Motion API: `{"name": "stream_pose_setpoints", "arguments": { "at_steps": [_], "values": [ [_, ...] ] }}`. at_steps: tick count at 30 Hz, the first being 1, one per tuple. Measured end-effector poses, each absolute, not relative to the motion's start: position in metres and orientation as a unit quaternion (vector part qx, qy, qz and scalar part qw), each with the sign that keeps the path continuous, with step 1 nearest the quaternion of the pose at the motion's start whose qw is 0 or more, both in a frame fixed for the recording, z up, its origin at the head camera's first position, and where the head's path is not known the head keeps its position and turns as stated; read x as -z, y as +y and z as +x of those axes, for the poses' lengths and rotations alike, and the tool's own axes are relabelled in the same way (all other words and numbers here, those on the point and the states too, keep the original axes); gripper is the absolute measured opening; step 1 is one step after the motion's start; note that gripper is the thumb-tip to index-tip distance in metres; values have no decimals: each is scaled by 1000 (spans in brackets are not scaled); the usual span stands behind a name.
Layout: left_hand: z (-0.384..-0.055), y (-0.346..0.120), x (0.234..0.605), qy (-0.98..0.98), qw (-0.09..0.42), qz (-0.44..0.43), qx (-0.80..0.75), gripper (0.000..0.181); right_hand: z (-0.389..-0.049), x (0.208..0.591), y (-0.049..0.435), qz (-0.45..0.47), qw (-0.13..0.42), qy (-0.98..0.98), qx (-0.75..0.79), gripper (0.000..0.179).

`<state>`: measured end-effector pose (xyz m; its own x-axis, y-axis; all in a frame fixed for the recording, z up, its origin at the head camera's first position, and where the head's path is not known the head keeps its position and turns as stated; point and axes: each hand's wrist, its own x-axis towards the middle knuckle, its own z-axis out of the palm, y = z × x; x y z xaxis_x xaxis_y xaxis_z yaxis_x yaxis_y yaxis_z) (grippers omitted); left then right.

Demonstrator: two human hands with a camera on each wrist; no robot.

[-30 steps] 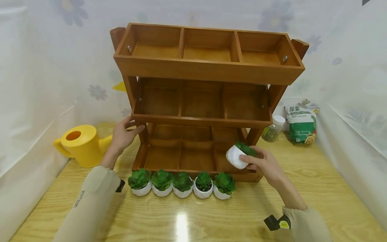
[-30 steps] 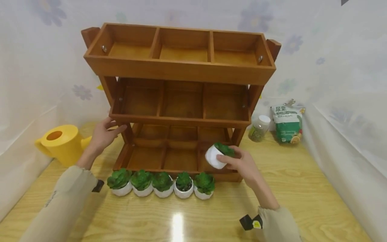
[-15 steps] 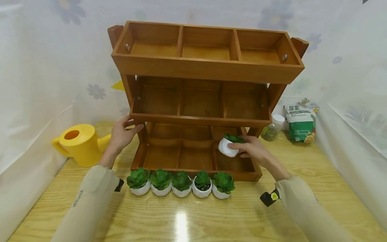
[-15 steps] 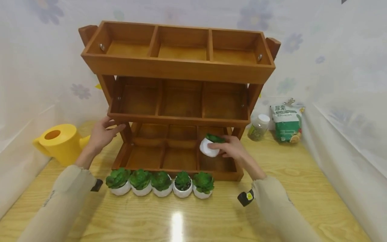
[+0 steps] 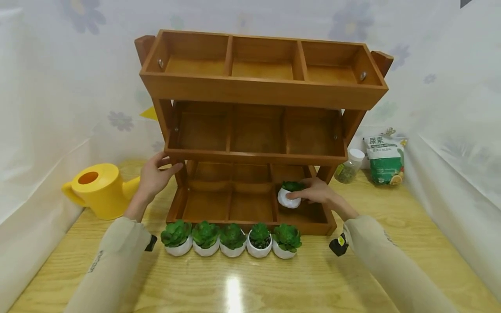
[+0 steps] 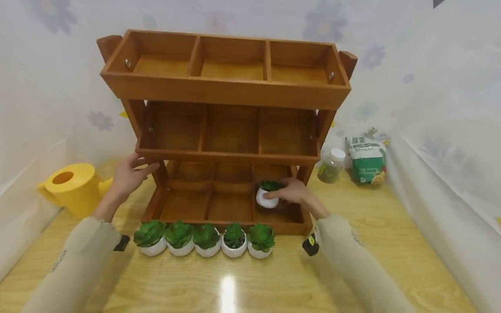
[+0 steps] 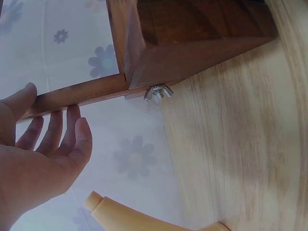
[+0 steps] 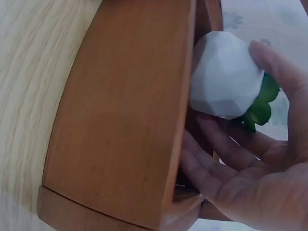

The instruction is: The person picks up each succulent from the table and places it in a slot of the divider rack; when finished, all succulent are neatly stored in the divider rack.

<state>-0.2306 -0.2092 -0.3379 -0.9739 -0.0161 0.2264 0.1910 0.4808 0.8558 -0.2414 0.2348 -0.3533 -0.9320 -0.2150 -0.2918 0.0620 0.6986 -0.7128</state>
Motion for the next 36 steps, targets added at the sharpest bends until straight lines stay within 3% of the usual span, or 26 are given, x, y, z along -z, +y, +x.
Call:
{"name": "stream_pose_setpoints", "arguments": {
  "at_steps": [7,21,26,36],
  "values": [
    [-231,-210,338,-855,103,-53,506,58,-246,356,228,-87,146,944,284,89],
    [-232,-210,337,-857,96,-48,503,57,-242,349,230,-192,148,948,208,82],
    [-232,-210,337,-858,93,-47,502,56,-239,348,231,-191,149,945,221,80],
    [-232,-211,337,-858,93,-43,503,56,-225,322,244,-168,151,909,352,59]
  ]
}}
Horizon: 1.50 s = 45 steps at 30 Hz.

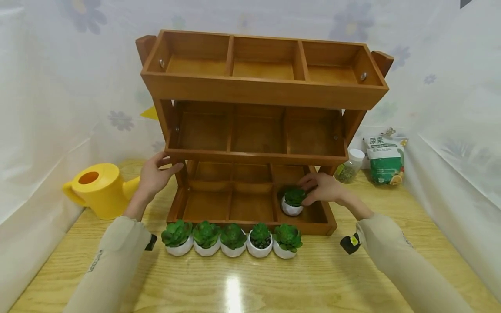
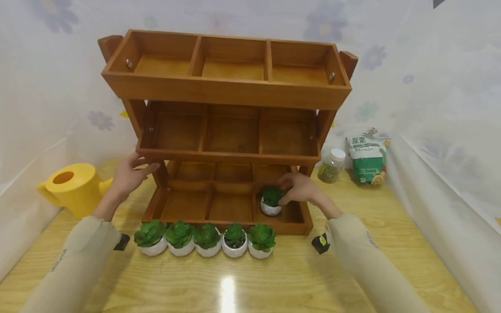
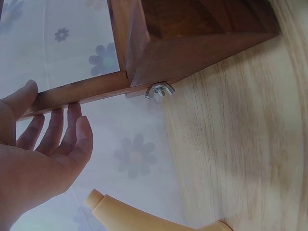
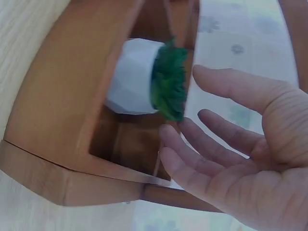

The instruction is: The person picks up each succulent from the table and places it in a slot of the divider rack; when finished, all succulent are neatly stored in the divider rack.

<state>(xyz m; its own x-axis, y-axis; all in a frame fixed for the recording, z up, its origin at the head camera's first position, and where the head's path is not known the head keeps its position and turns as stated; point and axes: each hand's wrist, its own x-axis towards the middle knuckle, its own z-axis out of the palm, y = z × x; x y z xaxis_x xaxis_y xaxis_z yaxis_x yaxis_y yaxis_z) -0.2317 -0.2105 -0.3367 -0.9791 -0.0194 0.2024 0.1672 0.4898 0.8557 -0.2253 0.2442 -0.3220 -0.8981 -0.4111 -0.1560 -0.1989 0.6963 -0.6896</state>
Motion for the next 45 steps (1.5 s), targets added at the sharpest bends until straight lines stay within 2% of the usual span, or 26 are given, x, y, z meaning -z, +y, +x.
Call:
{"name": "stream_pose_setpoints", "arguments": {
  "at_steps": [10,17,22,28,37,40,45],
  "values": [
    [-229,-212,337,-858,87,-42,504,59,-186,315,247,-187,143,880,413,48],
    [-231,-210,336,-859,79,-42,503,59,-147,337,248,-208,117,857,457,39],
    [-234,-209,335,-861,80,-41,501,58,-129,355,249,-185,121,860,461,37],
    [-235,-208,334,-857,85,-51,505,58,-120,371,245,-183,134,848,478,45],
    [-234,-210,336,-861,85,-47,500,57,-117,385,231,-145,164,843,492,73],
    [-232,-212,336,-863,82,-41,498,57,-115,390,224,-137,153,849,486,80],
    [-231,-213,335,-864,81,-39,495,57,-112,394,212,-100,100,878,457,80]
  ]
}}
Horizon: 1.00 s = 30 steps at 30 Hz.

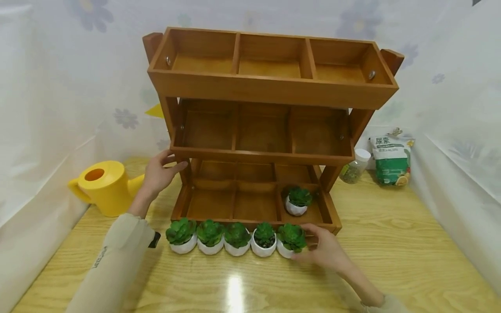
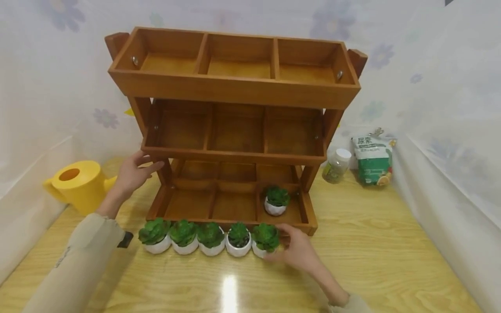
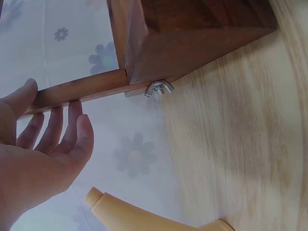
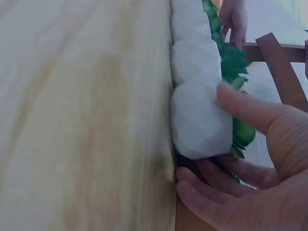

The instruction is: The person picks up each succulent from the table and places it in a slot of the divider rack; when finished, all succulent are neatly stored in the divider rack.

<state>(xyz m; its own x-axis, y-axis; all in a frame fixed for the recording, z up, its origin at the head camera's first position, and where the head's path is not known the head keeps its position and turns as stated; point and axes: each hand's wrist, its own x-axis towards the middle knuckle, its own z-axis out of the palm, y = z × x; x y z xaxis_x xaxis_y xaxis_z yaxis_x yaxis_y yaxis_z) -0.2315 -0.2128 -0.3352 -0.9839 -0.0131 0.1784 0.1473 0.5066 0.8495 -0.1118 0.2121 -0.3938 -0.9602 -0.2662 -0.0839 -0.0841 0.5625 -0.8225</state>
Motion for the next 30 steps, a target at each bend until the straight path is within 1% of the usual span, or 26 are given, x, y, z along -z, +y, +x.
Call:
{"name": "stream_pose_setpoints", "arguments": {
  "at_steps": [4,14,22,30],
  "values": [
    [-231,-213,335,-864,80,-39,495,58,-109,396,205,-62,67,892,444,74],
    [-231,-211,335,-865,80,-39,493,58,-105,398,192,-32,12,907,419,67],
    [-233,-211,338,-860,88,-44,502,56,-103,395,191,-28,11,914,404,65],
    [-231,-211,337,-858,87,-46,505,58,-103,392,195,-20,29,920,390,68]
  ]
}}
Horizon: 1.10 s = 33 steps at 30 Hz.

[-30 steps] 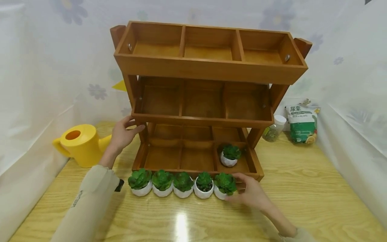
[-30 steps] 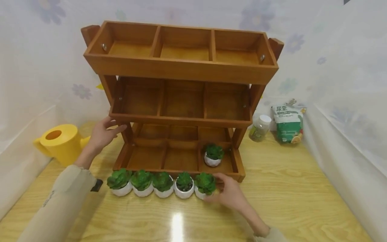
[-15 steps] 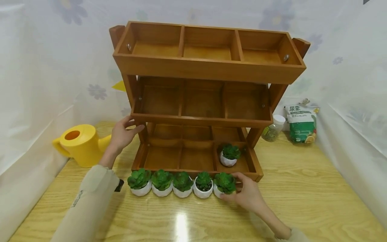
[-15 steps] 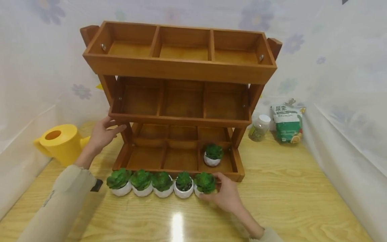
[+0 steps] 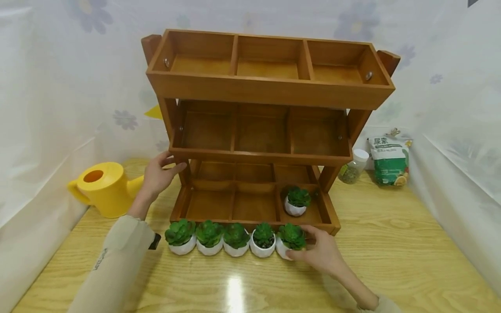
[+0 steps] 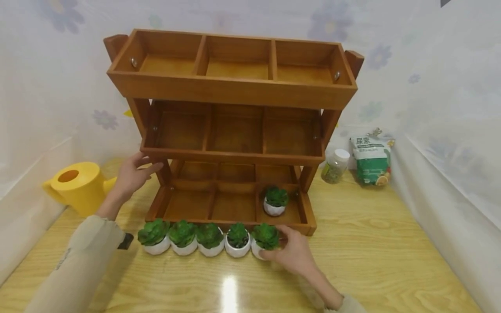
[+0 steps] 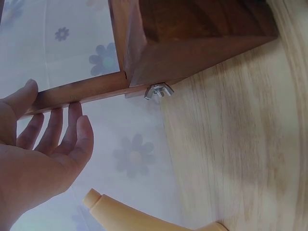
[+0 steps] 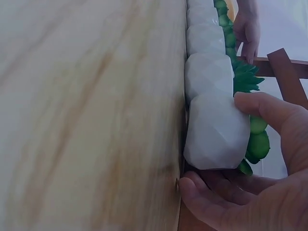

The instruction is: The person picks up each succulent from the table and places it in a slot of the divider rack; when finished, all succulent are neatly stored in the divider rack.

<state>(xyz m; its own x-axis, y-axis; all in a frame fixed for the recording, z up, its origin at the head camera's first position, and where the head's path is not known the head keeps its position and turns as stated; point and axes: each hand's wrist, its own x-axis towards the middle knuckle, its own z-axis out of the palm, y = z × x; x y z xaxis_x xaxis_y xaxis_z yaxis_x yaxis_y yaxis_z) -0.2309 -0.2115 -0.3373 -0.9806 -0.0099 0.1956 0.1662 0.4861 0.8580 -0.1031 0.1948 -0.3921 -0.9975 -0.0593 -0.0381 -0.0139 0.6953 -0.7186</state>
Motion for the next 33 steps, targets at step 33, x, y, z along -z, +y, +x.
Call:
{"name": "stream_pose_setpoints", "arguments": {
  "at_steps": [33],
  "values": [
    [-230,-212,336,-860,74,-42,503,62,-137,324,188,-65,131,807,572,59]
  ]
}}
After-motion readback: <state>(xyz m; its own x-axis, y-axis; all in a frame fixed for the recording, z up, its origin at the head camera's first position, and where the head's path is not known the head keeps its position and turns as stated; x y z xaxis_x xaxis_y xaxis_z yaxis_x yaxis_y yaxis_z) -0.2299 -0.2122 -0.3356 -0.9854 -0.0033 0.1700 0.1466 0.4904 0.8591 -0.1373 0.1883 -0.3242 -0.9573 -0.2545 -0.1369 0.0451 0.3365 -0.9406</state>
